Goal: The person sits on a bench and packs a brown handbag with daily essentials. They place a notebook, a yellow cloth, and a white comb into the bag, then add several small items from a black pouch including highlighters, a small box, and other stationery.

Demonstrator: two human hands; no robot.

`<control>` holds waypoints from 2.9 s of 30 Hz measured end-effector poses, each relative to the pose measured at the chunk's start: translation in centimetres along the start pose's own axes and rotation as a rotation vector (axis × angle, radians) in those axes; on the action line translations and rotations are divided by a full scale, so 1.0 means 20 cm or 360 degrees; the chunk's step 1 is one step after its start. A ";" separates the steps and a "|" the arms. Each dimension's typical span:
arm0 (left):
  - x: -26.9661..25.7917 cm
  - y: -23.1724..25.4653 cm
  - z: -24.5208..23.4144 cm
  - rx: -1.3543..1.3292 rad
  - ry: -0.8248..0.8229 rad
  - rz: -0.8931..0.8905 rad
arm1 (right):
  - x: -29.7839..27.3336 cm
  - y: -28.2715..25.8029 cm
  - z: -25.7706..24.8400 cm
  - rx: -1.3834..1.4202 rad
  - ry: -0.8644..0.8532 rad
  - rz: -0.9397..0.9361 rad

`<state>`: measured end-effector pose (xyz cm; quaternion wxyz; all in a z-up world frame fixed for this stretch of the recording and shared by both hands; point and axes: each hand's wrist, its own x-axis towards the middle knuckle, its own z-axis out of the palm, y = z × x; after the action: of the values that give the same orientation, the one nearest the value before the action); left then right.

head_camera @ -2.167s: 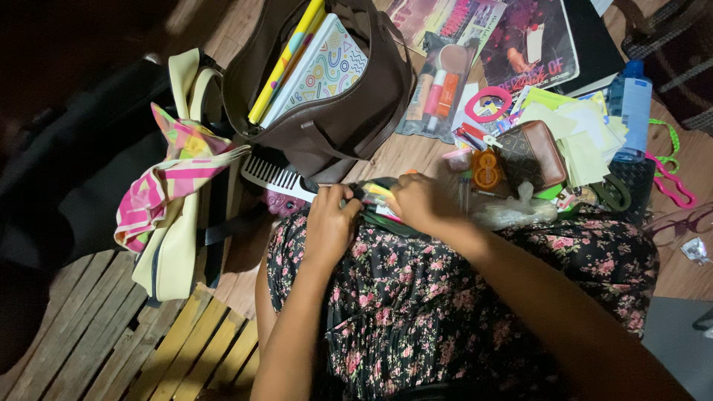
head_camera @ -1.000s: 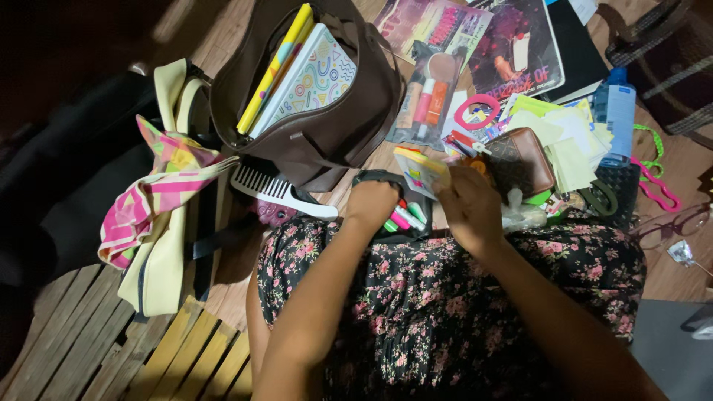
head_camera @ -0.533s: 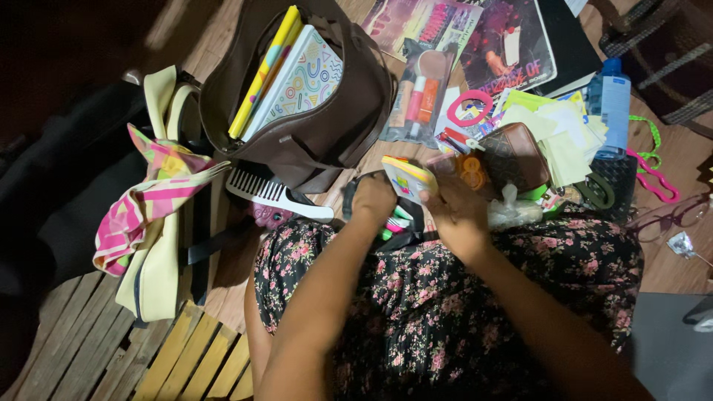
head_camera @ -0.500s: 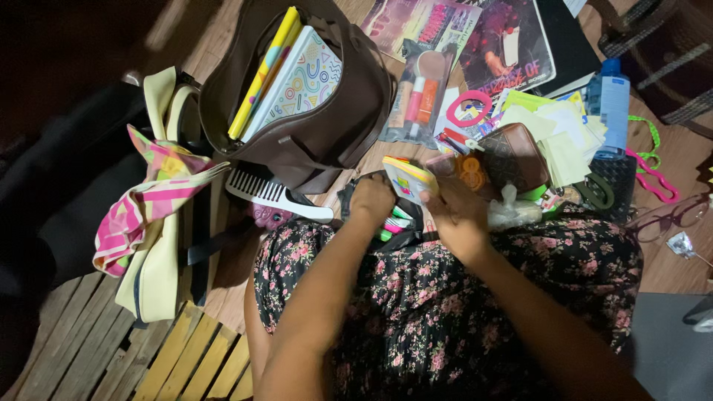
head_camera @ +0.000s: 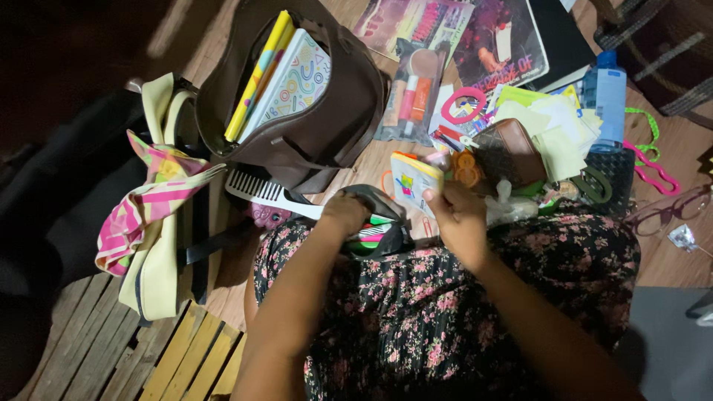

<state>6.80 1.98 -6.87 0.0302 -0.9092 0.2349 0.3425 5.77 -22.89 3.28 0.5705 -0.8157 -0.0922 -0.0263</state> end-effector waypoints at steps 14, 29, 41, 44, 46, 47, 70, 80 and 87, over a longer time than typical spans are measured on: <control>-0.08 0.05 -0.26 -0.0243 0.0384 0.0097 | -0.05 -0.03 0.06 -0.0214 -0.0034 -0.0317; -0.26 0.03 -0.62 -0.1542 0.1766 -0.0210 | -0.05 0.11 0.02 0.0506 0.0242 0.0096; -0.48 0.20 -0.24 -0.0910 0.1404 -0.0795 | 0.10 0.02 0.13 -0.0361 -0.0157 -0.0575; -0.51 0.21 -0.25 -0.0765 0.1552 -0.0569 | 0.14 0.00 0.22 -0.0331 -0.0168 -0.0591; -0.50 0.22 -0.26 -0.0719 0.1566 -0.0571 | 0.17 0.01 0.27 -0.0323 -0.0116 -0.0381; -0.49 0.21 -0.26 -0.0720 0.1522 -0.0648 | 0.17 0.02 0.29 -0.0321 -0.0091 -0.0276; -0.36 0.20 -0.23 -0.1516 0.1756 -0.0179 | -0.12 -0.02 0.01 -0.0455 -0.0114 -0.0529; -0.41 0.26 -0.17 -0.0252 0.1616 -0.0273 | -0.14 0.07 0.07 -0.0469 -0.0090 0.0492; -0.25 0.28 -0.07 -0.0243 0.1266 -0.0024 | -0.09 0.07 0.15 -0.0119 -0.0208 0.0121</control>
<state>1.87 -1.16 -2.11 -0.1281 -0.9721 0.1957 -0.0197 4.07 -20.82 0.67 0.5331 -0.8393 -0.0971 0.0452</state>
